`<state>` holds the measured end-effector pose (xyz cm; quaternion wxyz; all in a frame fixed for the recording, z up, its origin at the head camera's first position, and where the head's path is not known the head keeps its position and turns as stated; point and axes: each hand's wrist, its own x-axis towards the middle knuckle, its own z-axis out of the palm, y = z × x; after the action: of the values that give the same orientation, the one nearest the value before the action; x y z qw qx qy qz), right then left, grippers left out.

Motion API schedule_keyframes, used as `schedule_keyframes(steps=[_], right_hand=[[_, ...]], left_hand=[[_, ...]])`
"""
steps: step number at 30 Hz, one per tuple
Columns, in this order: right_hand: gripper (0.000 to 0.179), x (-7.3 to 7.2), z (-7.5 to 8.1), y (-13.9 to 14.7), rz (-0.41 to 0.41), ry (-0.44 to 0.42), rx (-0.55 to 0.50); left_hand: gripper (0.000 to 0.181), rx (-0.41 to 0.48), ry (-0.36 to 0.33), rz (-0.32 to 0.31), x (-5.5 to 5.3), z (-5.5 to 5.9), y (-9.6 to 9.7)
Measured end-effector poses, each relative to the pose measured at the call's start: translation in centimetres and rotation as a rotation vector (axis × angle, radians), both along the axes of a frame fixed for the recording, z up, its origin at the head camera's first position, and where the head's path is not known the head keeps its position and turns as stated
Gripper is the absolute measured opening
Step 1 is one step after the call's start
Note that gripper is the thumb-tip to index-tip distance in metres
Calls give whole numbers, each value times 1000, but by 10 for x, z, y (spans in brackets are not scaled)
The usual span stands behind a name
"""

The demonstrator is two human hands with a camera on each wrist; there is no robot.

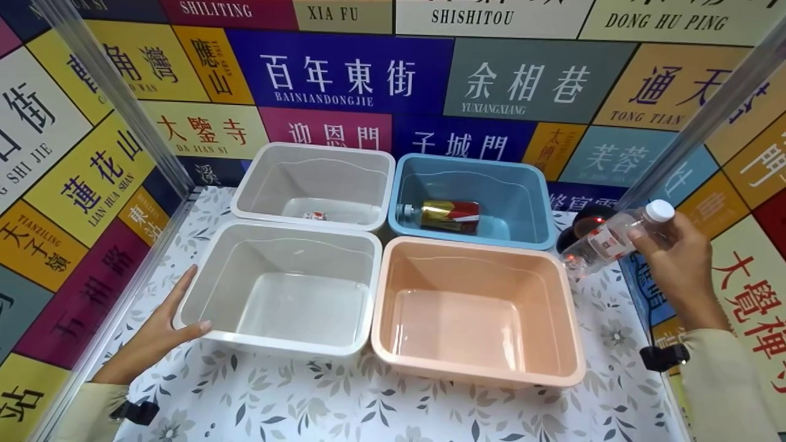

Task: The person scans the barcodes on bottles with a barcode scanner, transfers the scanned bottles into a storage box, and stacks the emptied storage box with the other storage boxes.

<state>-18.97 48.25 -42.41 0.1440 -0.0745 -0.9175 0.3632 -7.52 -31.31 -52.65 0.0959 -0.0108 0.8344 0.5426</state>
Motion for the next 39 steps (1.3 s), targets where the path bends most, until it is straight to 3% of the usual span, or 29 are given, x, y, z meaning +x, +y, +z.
schedule_keyframes(steps=[9, 23, 33, 39], right_hand=[[51, 2, 20, -9, -33, 36, 25], [50, 12, 55, -32, 56, 118, 2], [53, 17, 80, -59, 82, 112, 21], [54, 17, 85, -68, 145, 139, 35]], left_hand=[[105, 0, 10, -4, 0, 0, 0], [105, -17, 20, -11, 1, 1, -1], [106, 14, 23, -9, -1, -1, 0], [105, 56, 27, -14, -2, -2, 0]])
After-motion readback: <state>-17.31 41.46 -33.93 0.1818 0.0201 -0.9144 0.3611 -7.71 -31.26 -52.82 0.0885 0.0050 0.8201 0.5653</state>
